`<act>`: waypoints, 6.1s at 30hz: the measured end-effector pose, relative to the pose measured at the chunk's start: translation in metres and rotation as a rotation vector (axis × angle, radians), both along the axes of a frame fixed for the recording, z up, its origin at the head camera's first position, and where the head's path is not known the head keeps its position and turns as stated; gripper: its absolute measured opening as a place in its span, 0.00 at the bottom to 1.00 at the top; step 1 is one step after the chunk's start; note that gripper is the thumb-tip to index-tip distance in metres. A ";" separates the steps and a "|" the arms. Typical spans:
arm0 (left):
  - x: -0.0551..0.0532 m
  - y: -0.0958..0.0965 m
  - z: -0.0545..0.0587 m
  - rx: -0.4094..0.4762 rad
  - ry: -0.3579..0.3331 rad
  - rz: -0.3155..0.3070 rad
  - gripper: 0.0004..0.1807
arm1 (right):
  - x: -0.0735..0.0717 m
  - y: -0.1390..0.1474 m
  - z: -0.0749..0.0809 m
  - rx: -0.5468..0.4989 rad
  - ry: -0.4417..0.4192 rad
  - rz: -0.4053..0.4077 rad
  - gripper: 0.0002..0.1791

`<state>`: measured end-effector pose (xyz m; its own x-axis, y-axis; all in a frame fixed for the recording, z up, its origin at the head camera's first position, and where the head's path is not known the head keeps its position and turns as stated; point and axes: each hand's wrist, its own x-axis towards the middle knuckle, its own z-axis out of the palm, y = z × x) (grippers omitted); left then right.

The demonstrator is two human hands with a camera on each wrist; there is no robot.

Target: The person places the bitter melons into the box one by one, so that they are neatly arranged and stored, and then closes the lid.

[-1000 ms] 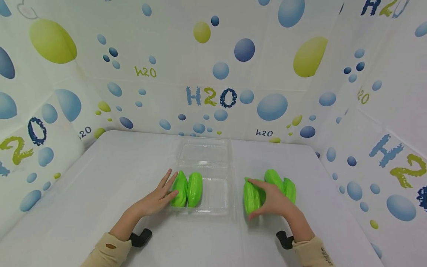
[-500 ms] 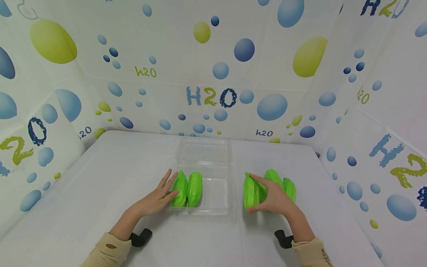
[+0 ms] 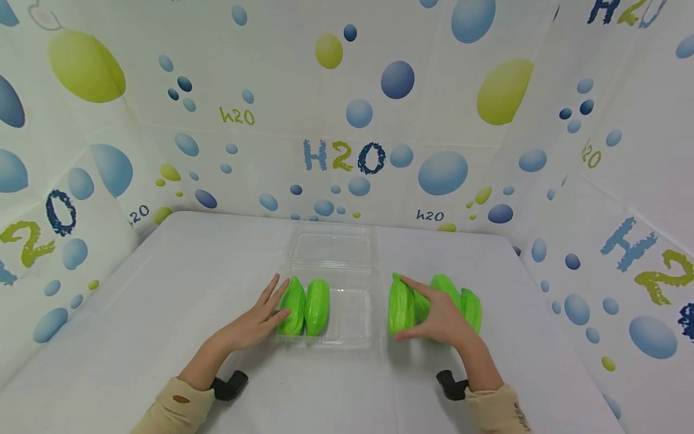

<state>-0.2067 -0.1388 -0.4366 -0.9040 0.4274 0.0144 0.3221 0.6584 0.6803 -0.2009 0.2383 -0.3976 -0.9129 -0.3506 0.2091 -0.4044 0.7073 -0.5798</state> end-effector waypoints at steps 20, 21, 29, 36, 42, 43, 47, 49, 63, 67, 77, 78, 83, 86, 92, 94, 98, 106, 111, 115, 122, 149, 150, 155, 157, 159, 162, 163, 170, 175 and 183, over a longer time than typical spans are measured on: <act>0.001 0.000 0.001 0.022 -0.005 -0.004 0.36 | -0.008 -0.024 0.007 -0.056 -0.015 0.047 0.59; 0.001 0.000 0.001 0.019 -0.001 -0.005 0.36 | -0.008 -0.025 0.008 -0.061 -0.016 0.051 0.59; 0.000 0.000 0.001 0.017 -0.010 -0.004 0.36 | -0.012 -0.034 0.008 -0.090 -0.017 0.086 0.59; -0.001 0.000 0.000 -0.002 -0.004 -0.006 0.36 | -0.015 -0.042 0.008 -0.099 -0.012 0.120 0.58; 0.000 0.000 0.001 -0.001 -0.001 -0.005 0.36 | -0.018 -0.046 0.008 -0.105 -0.031 0.147 0.58; 0.000 0.000 0.001 -0.001 -0.001 -0.004 0.36 | -0.018 -0.047 0.008 -0.111 -0.037 0.149 0.58; 0.000 0.000 0.001 -0.003 -0.001 0.000 0.36 | -0.019 -0.049 0.009 -0.106 -0.047 0.155 0.58; 0.000 0.000 0.001 -0.003 0.000 0.000 0.36 | -0.019 -0.050 0.010 -0.097 -0.044 0.154 0.58; 0.000 -0.001 0.001 0.003 0.001 -0.001 0.36 | -0.022 -0.059 0.011 -0.095 -0.037 0.169 0.58; 0.000 0.000 0.002 0.000 0.003 -0.002 0.36 | -0.024 -0.063 0.010 -0.086 -0.032 0.184 0.58; -0.002 0.001 0.000 0.000 -0.005 0.001 0.36 | -0.028 -0.072 0.005 -0.079 -0.047 0.197 0.59; -0.002 0.001 -0.001 -0.001 -0.005 0.000 0.36 | -0.028 -0.072 0.005 -0.079 -0.043 0.200 0.59; -0.001 0.002 -0.001 -0.004 -0.003 -0.003 0.36 | -0.029 -0.076 0.004 -0.080 -0.062 0.190 0.58; -0.001 0.002 0.000 -0.004 0.000 0.001 0.36 | -0.030 -0.079 0.003 -0.071 -0.080 0.189 0.58; -0.001 0.001 0.000 -0.007 0.008 0.005 0.36 | -0.033 -0.088 0.002 -0.047 -0.079 0.200 0.59; -0.001 0.001 0.000 -0.008 0.010 0.004 0.36 | -0.034 -0.090 0.002 -0.041 -0.082 0.204 0.59; -0.002 0.001 0.000 -0.013 0.010 0.004 0.36 | -0.036 -0.092 -0.001 -0.028 -0.078 0.209 0.59; -0.001 0.001 0.000 -0.006 -0.002 0.005 0.36 | -0.038 -0.097 -0.009 -0.008 -0.090 0.230 0.59; -0.001 0.001 0.000 -0.009 0.001 0.007 0.36 | -0.039 -0.101 -0.014 0.020 -0.091 0.232 0.60; 0.000 0.002 0.001 -0.013 0.001 0.010 0.36 | -0.039 -0.105 -0.016 0.063 -0.082 0.224 0.60; 0.000 0.002 0.002 -0.015 0.003 0.011 0.36 | -0.039 -0.110 -0.019 0.103 -0.096 0.200 0.59; 0.000 0.001 0.000 -0.002 -0.004 0.000 0.36 | -0.040 -0.117 -0.021 0.226 -0.106 0.190 0.58; 0.000 0.001 0.000 -0.001 -0.004 0.000 0.36 | -0.040 -0.117 -0.021 0.226 -0.105 0.190 0.58; 0.001 0.002 0.001 0.005 -0.006 0.002 0.36 | -0.040 -0.116 -0.022 0.231 -0.103 0.187 0.58; 0.001 0.002 0.001 0.007 -0.007 0.002 0.36 | -0.039 -0.116 -0.022 0.226 -0.104 0.188 0.59; 0.001 0.002 0.001 0.006 -0.005 0.001 0.36 | -0.039 -0.115 -0.021 0.218 -0.108 0.190 0.59; 0.001 0.002 0.001 0.006 -0.005 0.002 0.36 | -0.039 -0.114 -0.021 0.199 -0.116 0.193 0.59; 0.002 0.002 0.001 0.005 -0.005 0.003 0.36 | -0.039 -0.113 -0.021 0.192 -0.120 0.192 0.59; 0.002 0.002 0.001 0.000 -0.004 0.009 0.36 | -0.041 -0.110 -0.019 0.150 -0.118 0.179 0.60; 0.002 0.002 0.000 -0.001 -0.005 0.011 0.36 | -0.040 -0.108 -0.014 0.100 -0.102 0.172 0.58; 0.001 0.002 0.000 0.001 -0.007 0.008 0.36 | -0.039 -0.097 -0.006 0.038 -0.094 0.158 0.57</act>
